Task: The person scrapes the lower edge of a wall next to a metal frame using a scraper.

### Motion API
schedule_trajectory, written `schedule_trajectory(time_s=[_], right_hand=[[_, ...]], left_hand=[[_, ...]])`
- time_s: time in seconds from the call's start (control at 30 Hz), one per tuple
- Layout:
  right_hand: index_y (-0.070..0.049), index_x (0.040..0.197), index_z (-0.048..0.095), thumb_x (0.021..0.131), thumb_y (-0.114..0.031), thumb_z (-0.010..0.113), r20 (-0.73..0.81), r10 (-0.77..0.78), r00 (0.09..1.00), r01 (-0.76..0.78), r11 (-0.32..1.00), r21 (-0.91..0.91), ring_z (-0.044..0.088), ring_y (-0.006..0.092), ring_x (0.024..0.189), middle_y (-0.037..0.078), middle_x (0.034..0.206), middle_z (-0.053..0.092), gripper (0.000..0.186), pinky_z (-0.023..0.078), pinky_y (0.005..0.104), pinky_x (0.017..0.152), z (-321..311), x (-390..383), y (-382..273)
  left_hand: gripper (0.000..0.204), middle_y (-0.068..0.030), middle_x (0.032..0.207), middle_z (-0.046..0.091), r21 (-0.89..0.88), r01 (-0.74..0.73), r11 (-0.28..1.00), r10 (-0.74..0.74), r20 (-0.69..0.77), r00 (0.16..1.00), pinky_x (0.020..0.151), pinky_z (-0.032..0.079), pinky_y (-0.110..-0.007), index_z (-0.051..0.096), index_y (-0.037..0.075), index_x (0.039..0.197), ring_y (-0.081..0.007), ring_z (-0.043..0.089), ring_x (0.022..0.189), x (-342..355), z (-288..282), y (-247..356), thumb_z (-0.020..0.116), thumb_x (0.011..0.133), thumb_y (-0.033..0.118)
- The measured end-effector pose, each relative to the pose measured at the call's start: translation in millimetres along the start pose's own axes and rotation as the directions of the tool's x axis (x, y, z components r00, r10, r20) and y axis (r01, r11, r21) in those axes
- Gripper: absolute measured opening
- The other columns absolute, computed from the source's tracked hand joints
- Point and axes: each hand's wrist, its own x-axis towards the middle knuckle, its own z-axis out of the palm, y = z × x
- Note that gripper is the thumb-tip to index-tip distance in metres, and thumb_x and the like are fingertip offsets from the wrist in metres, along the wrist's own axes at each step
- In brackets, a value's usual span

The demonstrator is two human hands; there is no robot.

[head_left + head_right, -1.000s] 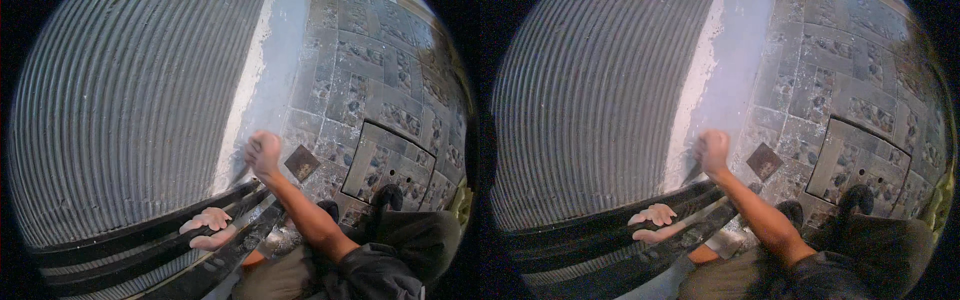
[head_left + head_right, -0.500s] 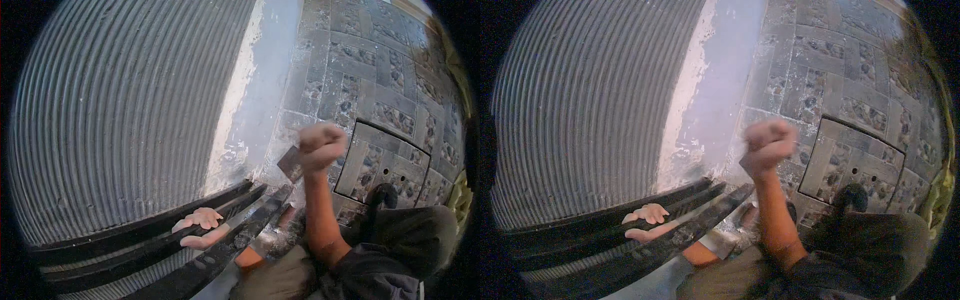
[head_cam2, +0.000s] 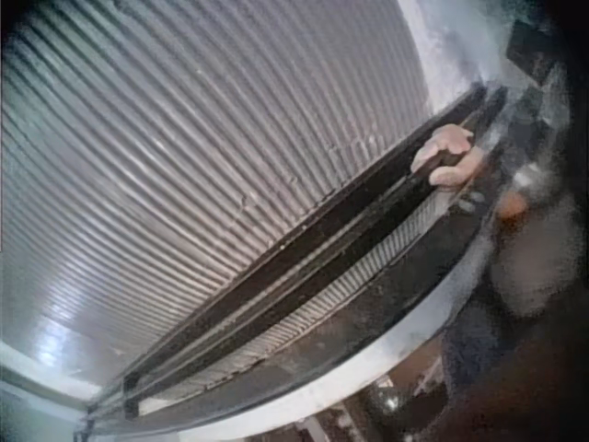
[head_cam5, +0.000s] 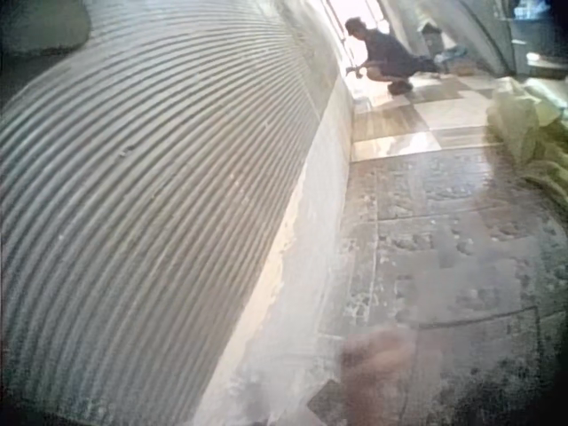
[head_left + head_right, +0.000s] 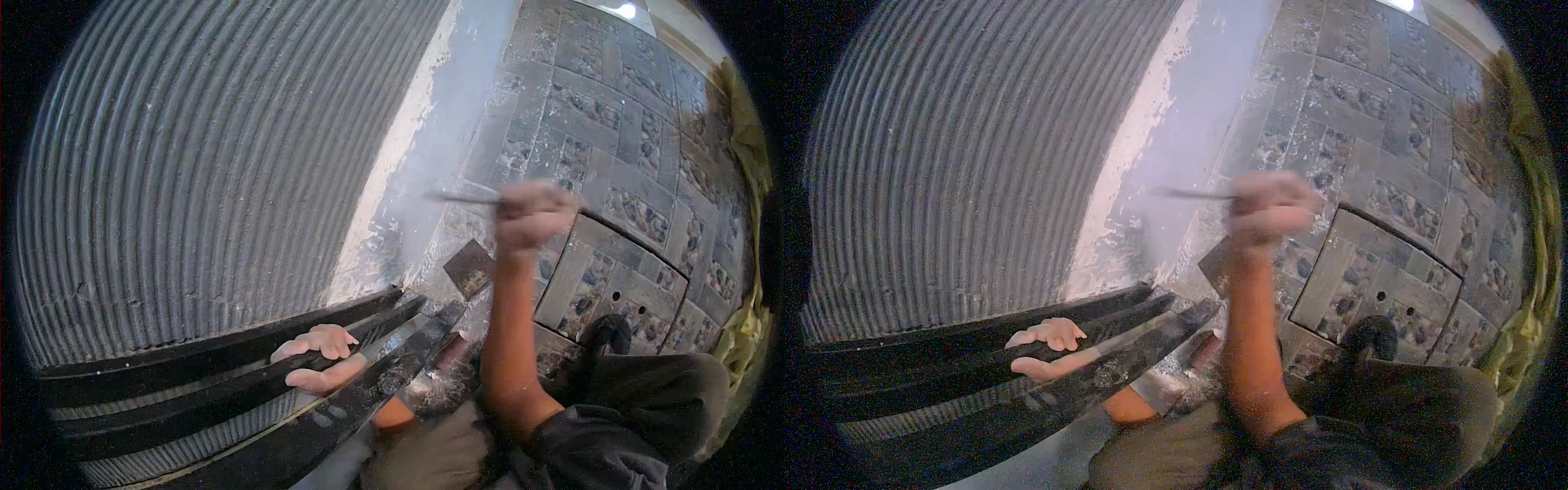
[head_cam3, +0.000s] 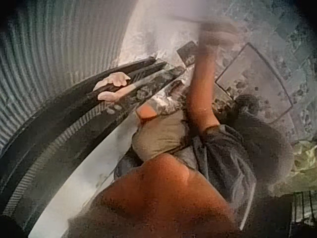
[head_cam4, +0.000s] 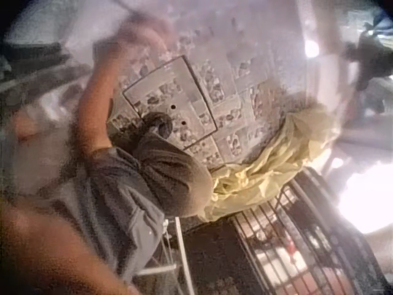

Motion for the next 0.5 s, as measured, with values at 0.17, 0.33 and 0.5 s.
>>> schedule_trajectory(time_s=[0.17, 0.33, 0.5], right_hand=[[-0.016, 0.051, 0.022, 0.080, -0.023, 0.039, -0.084, 0.558, 0.825, -0.537, 0.822, 0.189, 0.018, 0.0115, 0.036, -0.004, 0.043, 0.018, 0.035, 0.018, 0.0270, 0.034, -21.7, -45.3, 28.5], [-0.016, 0.050, 0.024, 0.080, -0.020, 0.039, -0.295, 0.468, 0.833, -0.386, 0.873, 0.297, 0.018, 0.0120, 0.035, -0.002, 0.043, 0.018, 0.033, 0.021, 0.0271, 0.035, -5.7, 5.6, -10.5], [-0.013, 0.048, 0.029, 0.079, -0.016, 0.041, 0.014, 0.655, 0.755, -0.653, 0.754, -0.067, 0.024, 0.0130, 0.034, 0.000, 0.042, 0.026, 0.034, 0.021, 0.0287, 0.034, 35.8, -36.5, 16.1]], left_hand=[[0.036, -0.0018, 0.061, 0.044, 0.052, -0.048, 0.998, 0.047, 0.011, 0.999, 0.043, 0.037, -0.021, 0.043, 0.005, 0.093, -0.0112, 0.042, 0.046, -0.5, -4.9, 0.3, 0.045, 0.089, 0.040], [0.033, -0.0043, 0.061, 0.043, -0.159, 0.069, 0.985, -0.083, -0.082, 0.993, 0.043, 0.037, -0.022, 0.043, 0.003, 0.091, -0.0119, 0.041, 0.048, -9.9, -19.2, -6.6, 0.043, 0.091, 0.036], [0.032, -0.0082, 0.079, 0.052, -0.435, 0.209, 0.876, -0.009, 0.418, 0.908, 0.058, 0.042, -0.032, 0.043, 0.009, 0.112, -0.0192, 0.049, 0.064, 9.3, -35.5, -19.4, 0.050, 0.088, 0.029]])
